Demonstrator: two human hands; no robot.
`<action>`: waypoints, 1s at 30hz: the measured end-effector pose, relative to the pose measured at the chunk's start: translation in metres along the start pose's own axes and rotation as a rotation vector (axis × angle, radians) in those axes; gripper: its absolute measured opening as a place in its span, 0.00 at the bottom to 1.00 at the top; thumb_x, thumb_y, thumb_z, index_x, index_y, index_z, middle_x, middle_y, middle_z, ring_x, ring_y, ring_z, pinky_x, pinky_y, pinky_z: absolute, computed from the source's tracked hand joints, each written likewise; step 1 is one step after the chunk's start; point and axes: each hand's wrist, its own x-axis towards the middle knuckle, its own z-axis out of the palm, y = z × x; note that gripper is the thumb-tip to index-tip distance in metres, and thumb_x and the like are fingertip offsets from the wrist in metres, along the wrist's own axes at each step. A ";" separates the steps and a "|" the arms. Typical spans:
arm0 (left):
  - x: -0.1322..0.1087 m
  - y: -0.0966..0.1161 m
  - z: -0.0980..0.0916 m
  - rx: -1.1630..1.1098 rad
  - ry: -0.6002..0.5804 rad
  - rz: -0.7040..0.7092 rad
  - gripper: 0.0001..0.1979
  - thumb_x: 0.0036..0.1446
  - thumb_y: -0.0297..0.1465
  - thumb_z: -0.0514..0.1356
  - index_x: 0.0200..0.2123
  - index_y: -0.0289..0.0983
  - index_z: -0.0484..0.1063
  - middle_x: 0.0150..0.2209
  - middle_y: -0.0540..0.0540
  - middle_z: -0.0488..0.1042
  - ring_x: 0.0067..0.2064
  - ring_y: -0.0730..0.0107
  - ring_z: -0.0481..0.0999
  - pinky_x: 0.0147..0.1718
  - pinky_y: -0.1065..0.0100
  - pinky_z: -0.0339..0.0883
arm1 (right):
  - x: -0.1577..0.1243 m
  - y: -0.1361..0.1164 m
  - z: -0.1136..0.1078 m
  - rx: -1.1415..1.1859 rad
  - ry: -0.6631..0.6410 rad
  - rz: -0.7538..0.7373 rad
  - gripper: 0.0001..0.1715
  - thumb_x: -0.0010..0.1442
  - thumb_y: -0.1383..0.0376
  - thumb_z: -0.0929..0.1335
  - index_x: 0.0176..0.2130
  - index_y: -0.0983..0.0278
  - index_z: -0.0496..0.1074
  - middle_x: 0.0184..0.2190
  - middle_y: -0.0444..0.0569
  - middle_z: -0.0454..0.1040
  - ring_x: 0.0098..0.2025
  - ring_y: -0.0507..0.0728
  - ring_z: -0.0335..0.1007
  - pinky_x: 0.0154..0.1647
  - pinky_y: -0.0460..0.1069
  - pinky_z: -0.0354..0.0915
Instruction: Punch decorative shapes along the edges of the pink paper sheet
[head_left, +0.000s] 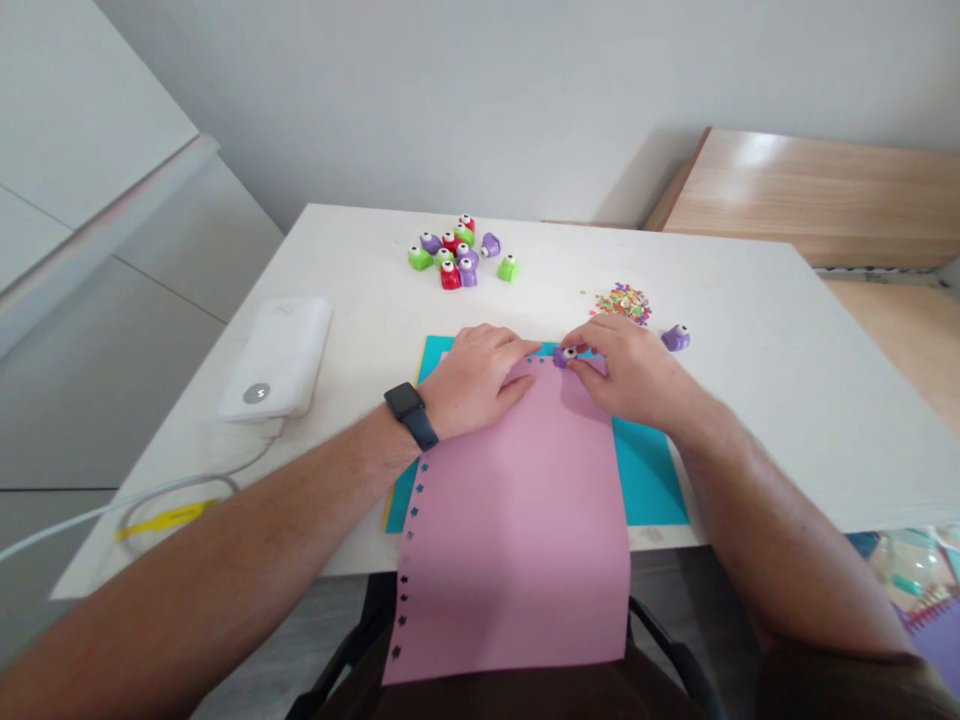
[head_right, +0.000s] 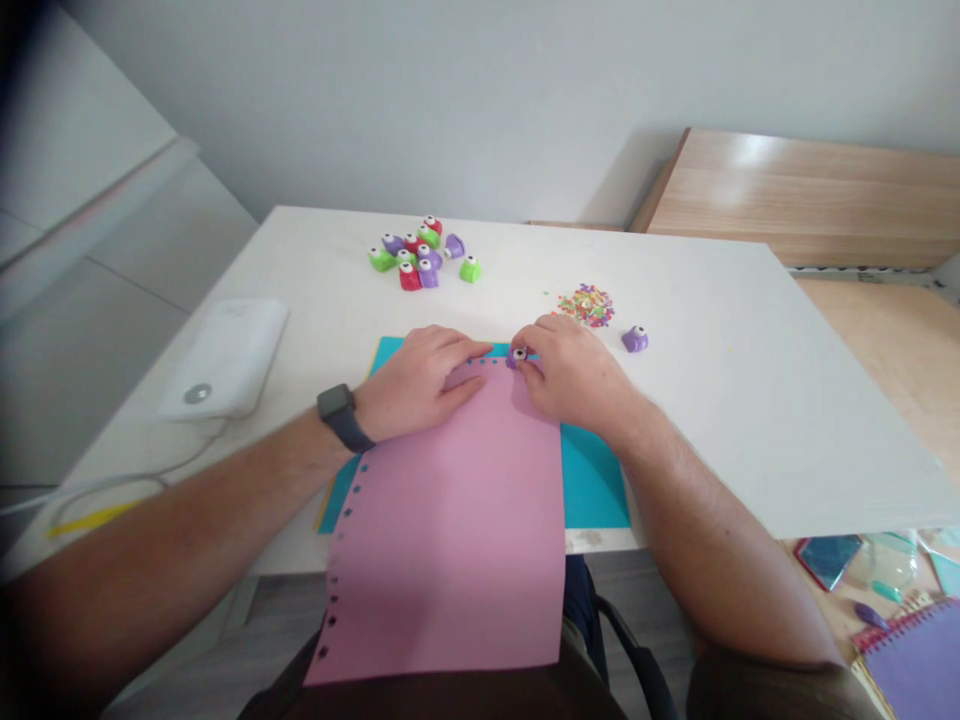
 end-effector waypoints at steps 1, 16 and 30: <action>0.000 0.000 0.000 0.000 0.001 0.003 0.19 0.69 0.35 0.61 0.59 0.36 0.76 0.51 0.38 0.79 0.54 0.52 0.76 0.57 0.50 0.68 | 0.000 0.001 0.000 -0.001 0.000 0.003 0.12 0.63 0.73 0.69 0.44 0.65 0.79 0.39 0.55 0.79 0.45 0.64 0.75 0.50 0.57 0.69; 0.000 -0.001 -0.002 0.019 -0.005 -0.009 0.17 0.69 0.35 0.60 0.56 0.36 0.78 0.49 0.38 0.79 0.52 0.52 0.76 0.55 0.50 0.68 | -0.001 0.001 0.000 -0.001 -0.001 -0.006 0.12 0.62 0.72 0.70 0.44 0.65 0.80 0.39 0.55 0.79 0.44 0.64 0.76 0.50 0.58 0.69; -0.001 0.000 -0.001 0.023 -0.003 -0.014 0.19 0.69 0.34 0.58 0.60 0.37 0.76 0.50 0.39 0.77 0.51 0.53 0.75 0.55 0.50 0.68 | 0.000 -0.006 0.000 -0.022 -0.022 -0.004 0.12 0.64 0.72 0.69 0.45 0.65 0.81 0.39 0.57 0.80 0.45 0.65 0.76 0.50 0.57 0.70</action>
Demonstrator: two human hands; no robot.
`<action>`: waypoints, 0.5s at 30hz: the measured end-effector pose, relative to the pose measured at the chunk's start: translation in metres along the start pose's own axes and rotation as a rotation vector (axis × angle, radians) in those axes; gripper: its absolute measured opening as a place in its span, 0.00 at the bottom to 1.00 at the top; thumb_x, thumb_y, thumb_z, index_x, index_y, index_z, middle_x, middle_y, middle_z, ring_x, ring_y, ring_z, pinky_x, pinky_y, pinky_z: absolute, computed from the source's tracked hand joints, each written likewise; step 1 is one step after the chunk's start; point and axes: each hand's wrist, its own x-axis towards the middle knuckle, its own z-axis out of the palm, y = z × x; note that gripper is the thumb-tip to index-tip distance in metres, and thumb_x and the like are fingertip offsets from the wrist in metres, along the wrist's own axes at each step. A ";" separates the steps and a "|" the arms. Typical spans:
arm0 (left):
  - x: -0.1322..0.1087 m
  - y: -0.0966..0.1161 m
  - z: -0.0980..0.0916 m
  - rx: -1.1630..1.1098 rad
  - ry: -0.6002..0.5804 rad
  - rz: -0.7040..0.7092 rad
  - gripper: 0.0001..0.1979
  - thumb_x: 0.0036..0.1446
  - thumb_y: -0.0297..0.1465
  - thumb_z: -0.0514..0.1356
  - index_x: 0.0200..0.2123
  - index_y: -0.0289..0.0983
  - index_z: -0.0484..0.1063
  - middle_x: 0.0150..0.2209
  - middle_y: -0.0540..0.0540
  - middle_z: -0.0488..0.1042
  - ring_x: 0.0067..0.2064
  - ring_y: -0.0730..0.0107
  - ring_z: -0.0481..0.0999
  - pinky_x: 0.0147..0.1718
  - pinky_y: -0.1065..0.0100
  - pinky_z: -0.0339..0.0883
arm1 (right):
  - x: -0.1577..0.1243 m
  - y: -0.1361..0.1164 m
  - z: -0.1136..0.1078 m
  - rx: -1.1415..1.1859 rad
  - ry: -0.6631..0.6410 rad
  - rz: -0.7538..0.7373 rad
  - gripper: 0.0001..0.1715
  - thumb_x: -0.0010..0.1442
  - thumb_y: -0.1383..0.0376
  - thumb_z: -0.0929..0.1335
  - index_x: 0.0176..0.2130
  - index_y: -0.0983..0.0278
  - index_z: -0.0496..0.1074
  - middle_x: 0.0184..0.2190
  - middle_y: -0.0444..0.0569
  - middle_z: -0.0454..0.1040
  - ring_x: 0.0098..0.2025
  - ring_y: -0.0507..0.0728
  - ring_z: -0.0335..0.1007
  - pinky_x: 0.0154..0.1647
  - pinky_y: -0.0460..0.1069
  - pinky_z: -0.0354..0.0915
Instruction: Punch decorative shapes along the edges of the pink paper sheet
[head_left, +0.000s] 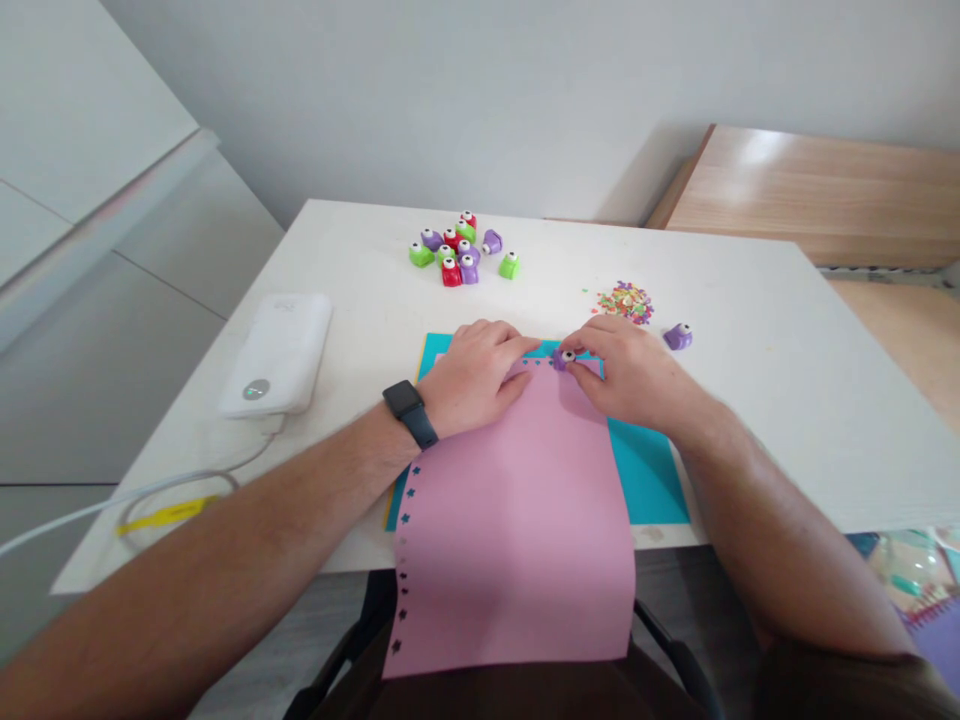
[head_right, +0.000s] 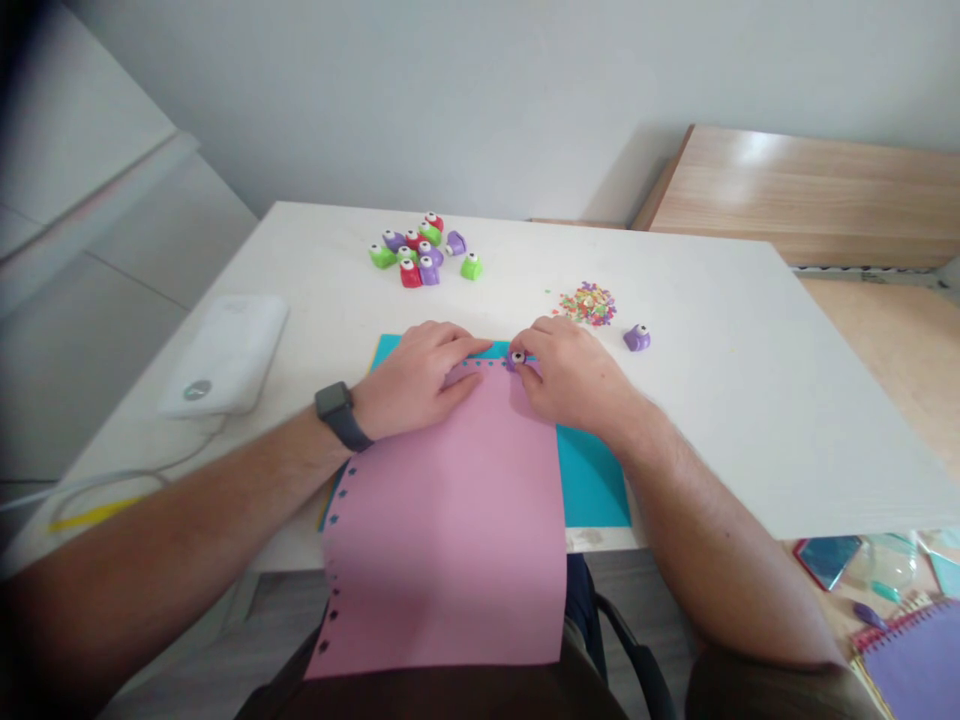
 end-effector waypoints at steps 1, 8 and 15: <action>0.000 0.001 0.000 -0.004 0.000 0.007 0.20 0.69 0.33 0.58 0.61 0.38 0.75 0.51 0.39 0.77 0.52 0.53 0.74 0.56 0.49 0.67 | 0.000 0.000 0.000 -0.003 -0.002 0.000 0.12 0.64 0.72 0.69 0.45 0.65 0.81 0.39 0.57 0.80 0.45 0.65 0.76 0.50 0.58 0.70; 0.001 0.005 -0.001 -0.010 -0.023 0.033 0.24 0.70 0.29 0.55 0.67 0.41 0.71 0.53 0.39 0.76 0.54 0.53 0.74 0.57 0.49 0.67 | -0.001 0.001 -0.001 -0.019 -0.008 -0.013 0.13 0.64 0.72 0.69 0.46 0.66 0.82 0.41 0.58 0.81 0.46 0.65 0.77 0.51 0.58 0.70; 0.000 0.006 0.000 0.006 -0.024 0.065 0.26 0.70 0.27 0.54 0.68 0.45 0.70 0.55 0.39 0.76 0.55 0.54 0.73 0.58 0.49 0.67 | -0.001 0.002 -0.001 -0.050 -0.008 -0.032 0.14 0.65 0.71 0.69 0.46 0.67 0.83 0.40 0.59 0.82 0.46 0.66 0.77 0.52 0.58 0.70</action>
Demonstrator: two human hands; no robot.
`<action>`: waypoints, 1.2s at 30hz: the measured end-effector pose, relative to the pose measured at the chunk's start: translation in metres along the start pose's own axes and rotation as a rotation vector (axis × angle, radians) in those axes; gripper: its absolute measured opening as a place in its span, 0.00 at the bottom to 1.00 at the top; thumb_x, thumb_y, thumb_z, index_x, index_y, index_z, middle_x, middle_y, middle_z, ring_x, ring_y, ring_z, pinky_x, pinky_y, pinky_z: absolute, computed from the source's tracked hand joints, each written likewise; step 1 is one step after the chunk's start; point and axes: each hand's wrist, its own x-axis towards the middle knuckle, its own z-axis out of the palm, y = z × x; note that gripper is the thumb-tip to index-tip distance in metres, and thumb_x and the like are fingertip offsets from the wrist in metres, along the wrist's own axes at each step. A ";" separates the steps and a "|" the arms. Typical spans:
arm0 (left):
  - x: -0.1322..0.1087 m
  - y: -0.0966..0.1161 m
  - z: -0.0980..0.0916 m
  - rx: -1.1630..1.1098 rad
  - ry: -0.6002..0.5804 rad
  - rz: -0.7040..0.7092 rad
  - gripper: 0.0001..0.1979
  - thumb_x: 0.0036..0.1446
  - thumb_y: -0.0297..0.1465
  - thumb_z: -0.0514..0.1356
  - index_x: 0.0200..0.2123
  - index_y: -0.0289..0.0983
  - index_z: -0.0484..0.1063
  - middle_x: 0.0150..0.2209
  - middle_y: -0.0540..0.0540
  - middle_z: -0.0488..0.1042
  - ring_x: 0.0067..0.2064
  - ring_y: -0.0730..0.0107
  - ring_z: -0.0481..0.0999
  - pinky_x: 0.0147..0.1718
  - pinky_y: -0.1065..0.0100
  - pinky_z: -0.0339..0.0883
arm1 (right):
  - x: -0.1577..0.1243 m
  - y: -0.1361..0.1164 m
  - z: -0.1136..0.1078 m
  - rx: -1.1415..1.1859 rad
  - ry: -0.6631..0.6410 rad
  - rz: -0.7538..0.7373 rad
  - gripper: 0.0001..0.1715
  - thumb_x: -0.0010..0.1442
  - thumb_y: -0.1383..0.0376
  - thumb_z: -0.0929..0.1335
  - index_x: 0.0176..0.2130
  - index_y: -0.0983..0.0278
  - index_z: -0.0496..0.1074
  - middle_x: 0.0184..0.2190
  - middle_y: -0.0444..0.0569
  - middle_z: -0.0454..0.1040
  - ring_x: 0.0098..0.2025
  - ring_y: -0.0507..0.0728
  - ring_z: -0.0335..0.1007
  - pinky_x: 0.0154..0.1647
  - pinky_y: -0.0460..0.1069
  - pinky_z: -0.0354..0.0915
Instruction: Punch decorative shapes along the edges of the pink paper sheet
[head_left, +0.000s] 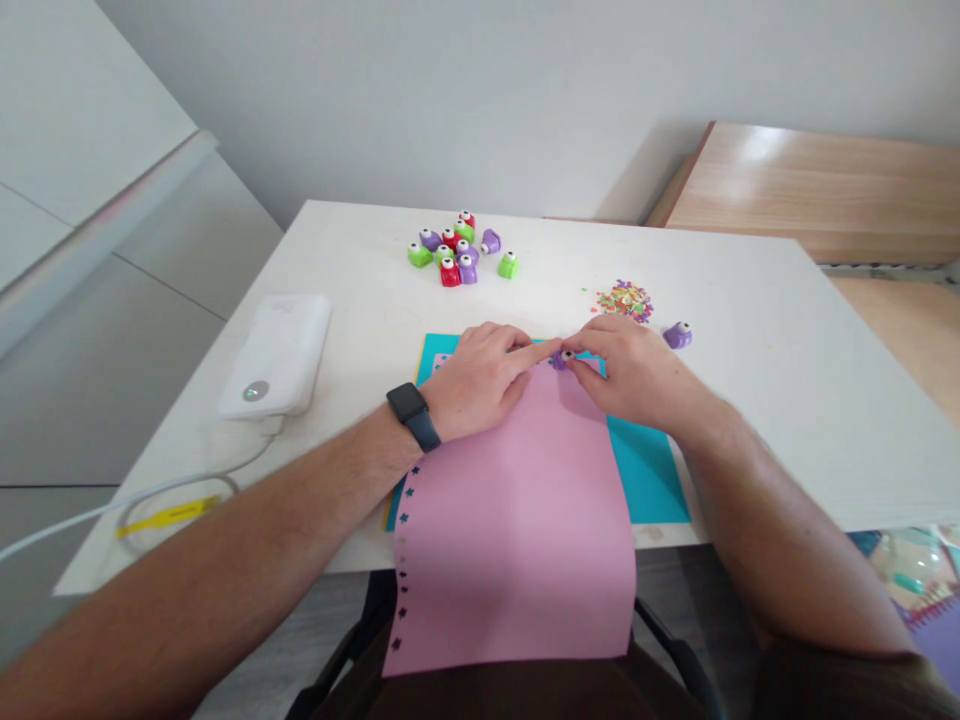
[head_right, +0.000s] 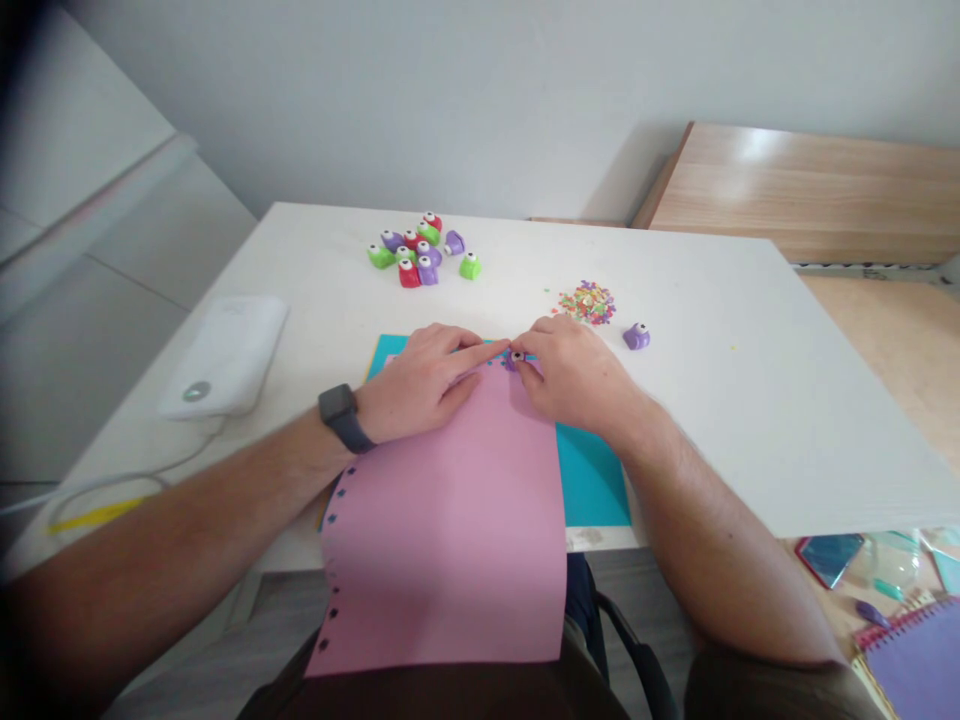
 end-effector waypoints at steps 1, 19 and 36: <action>0.000 0.000 0.000 0.000 -0.001 0.001 0.26 0.70 0.27 0.54 0.68 0.45 0.70 0.55 0.39 0.76 0.54 0.54 0.73 0.58 0.49 0.67 | 0.000 0.000 0.000 0.003 0.002 0.001 0.14 0.65 0.71 0.69 0.46 0.67 0.83 0.40 0.59 0.82 0.45 0.66 0.77 0.52 0.58 0.70; -0.001 -0.001 0.002 0.002 0.021 0.005 0.25 0.70 0.27 0.54 0.68 0.45 0.71 0.53 0.40 0.77 0.53 0.55 0.73 0.55 0.49 0.67 | -0.001 0.002 0.000 -0.002 0.031 -0.021 0.14 0.64 0.73 0.69 0.45 0.68 0.84 0.40 0.59 0.82 0.44 0.66 0.78 0.50 0.59 0.71; -0.002 -0.004 0.007 0.009 0.030 0.034 0.26 0.71 0.26 0.53 0.68 0.47 0.71 0.54 0.40 0.76 0.53 0.55 0.73 0.56 0.50 0.67 | -0.002 -0.001 -0.004 -0.007 0.092 0.018 0.09 0.60 0.73 0.71 0.39 0.66 0.84 0.36 0.55 0.84 0.42 0.65 0.80 0.47 0.57 0.73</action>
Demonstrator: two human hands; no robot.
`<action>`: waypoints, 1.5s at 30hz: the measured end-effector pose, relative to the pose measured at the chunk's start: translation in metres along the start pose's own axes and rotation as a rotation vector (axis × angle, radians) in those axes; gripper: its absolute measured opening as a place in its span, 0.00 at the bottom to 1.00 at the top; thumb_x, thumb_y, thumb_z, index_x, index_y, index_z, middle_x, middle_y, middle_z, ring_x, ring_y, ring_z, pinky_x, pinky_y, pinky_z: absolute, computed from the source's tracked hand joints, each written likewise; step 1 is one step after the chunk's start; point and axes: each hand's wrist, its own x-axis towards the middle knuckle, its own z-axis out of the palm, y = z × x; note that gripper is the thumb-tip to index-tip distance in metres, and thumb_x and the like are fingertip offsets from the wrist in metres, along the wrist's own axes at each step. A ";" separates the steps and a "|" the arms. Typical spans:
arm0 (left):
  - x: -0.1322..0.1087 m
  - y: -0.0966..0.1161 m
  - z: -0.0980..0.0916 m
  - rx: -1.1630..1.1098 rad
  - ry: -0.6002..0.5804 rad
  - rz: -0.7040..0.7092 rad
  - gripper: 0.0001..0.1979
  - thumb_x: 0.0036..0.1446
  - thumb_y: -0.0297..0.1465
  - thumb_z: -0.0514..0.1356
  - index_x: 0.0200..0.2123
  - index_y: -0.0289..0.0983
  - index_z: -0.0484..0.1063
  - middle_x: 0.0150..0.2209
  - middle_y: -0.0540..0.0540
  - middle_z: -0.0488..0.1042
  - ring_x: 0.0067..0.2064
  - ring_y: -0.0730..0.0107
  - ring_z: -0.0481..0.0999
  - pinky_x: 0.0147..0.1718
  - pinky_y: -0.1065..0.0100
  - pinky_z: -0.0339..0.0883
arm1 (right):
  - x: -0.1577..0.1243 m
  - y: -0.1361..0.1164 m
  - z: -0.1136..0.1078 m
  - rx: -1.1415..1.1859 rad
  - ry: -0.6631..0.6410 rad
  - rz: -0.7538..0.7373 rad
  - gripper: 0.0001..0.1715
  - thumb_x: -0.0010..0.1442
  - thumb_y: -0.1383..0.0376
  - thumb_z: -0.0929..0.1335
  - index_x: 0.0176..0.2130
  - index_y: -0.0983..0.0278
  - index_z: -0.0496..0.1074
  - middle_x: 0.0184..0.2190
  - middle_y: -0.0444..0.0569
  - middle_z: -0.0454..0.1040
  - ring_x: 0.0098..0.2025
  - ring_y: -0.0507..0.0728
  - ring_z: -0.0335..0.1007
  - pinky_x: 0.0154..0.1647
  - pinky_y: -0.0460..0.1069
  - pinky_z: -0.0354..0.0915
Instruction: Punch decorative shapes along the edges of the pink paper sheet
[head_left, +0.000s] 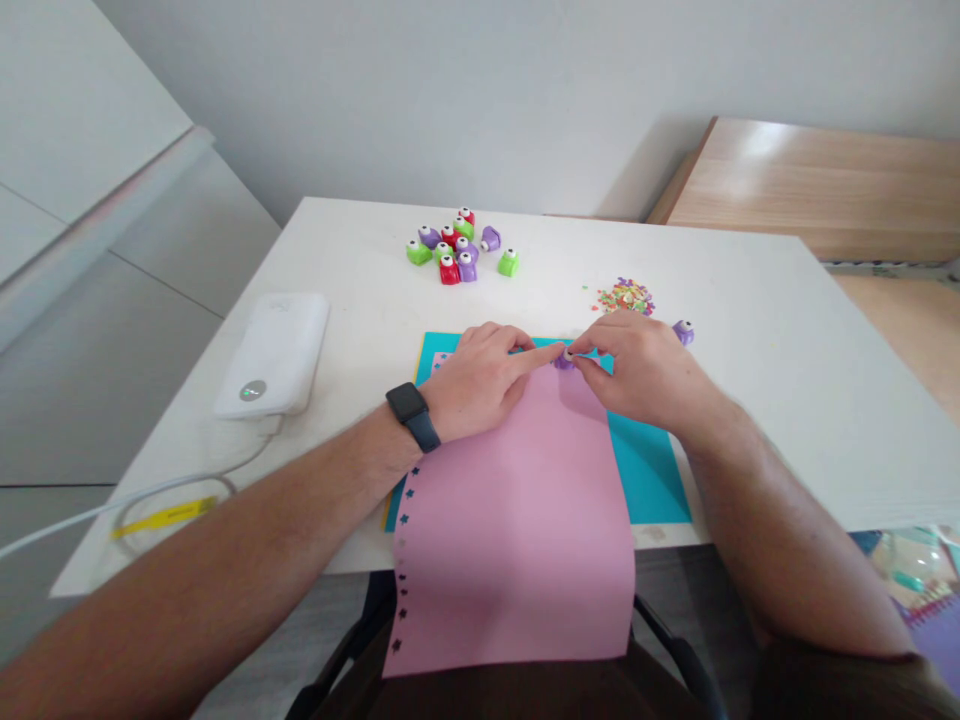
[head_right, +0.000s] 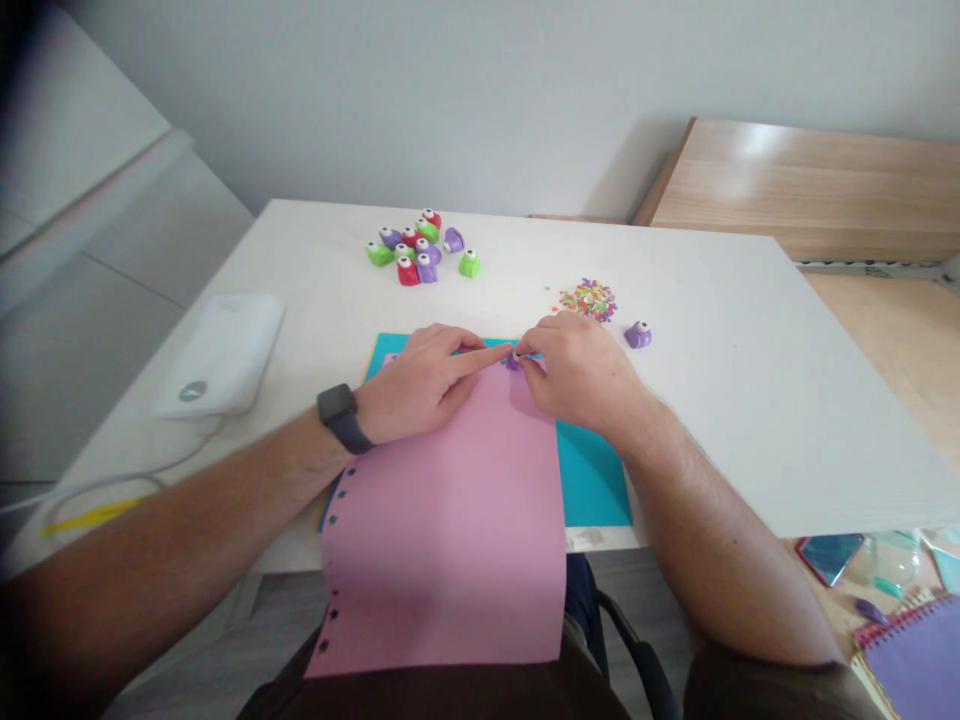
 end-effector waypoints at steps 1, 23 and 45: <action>0.000 0.000 0.000 0.001 -0.001 0.002 0.26 0.71 0.26 0.53 0.68 0.47 0.71 0.54 0.41 0.77 0.53 0.55 0.73 0.56 0.50 0.67 | 0.000 0.000 0.000 -0.005 -0.004 -0.003 0.09 0.60 0.73 0.71 0.39 0.66 0.84 0.36 0.55 0.84 0.42 0.65 0.80 0.47 0.57 0.73; 0.002 0.001 0.000 0.004 -0.011 0.008 0.26 0.69 0.26 0.53 0.66 0.48 0.73 0.54 0.41 0.77 0.54 0.55 0.73 0.55 0.50 0.66 | 0.001 0.000 0.000 0.032 -0.091 -0.036 0.12 0.65 0.72 0.70 0.36 0.63 0.84 0.35 0.53 0.82 0.40 0.61 0.79 0.46 0.54 0.70; 0.002 0.001 -0.001 -0.014 -0.019 -0.007 0.25 0.70 0.26 0.53 0.66 0.45 0.72 0.54 0.40 0.77 0.54 0.55 0.74 0.56 0.49 0.67 | 0.001 0.001 0.001 0.055 -0.079 -0.030 0.11 0.65 0.72 0.70 0.37 0.64 0.84 0.36 0.53 0.83 0.41 0.62 0.79 0.47 0.55 0.71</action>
